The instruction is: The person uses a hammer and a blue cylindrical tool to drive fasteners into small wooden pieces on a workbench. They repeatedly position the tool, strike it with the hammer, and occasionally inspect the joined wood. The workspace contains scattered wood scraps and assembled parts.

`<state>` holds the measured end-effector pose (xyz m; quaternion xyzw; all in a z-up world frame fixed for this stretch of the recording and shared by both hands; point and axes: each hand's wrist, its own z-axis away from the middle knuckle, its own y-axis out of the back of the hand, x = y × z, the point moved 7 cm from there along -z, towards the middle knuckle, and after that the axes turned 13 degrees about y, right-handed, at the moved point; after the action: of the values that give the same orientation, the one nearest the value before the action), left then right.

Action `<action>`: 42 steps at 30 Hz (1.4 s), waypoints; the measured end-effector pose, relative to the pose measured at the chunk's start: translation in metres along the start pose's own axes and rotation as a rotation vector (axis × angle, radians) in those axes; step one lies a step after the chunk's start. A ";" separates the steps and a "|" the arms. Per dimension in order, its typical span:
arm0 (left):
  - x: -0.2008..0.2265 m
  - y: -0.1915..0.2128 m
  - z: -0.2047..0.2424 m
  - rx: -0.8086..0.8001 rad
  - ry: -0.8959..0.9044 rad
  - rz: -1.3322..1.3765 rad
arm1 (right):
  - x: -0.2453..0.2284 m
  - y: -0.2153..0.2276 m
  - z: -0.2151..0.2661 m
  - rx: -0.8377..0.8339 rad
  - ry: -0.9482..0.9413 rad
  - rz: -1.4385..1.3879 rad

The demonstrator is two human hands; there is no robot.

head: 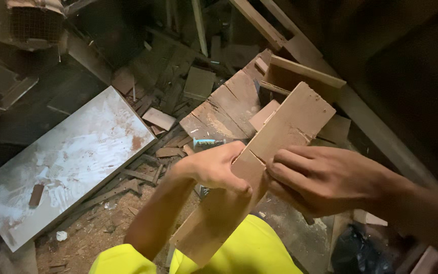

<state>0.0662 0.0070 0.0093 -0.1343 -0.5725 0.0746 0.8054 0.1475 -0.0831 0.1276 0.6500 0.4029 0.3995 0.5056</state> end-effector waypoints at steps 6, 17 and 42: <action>0.000 0.005 0.003 0.033 -0.030 -0.032 | 0.006 -0.010 -0.003 0.035 -0.104 -0.004; -0.033 0.047 -0.001 0.416 0.246 -0.238 | 0.024 -0.028 -0.005 0.155 -0.389 -0.070; -0.068 0.031 0.013 0.239 -0.017 -0.008 | 0.034 0.014 0.053 0.575 -0.952 -0.037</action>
<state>0.0319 0.0195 -0.0575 -0.0343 -0.5669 0.1403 0.8110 0.2108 -0.0717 0.1359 0.8633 0.2339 -0.0732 0.4412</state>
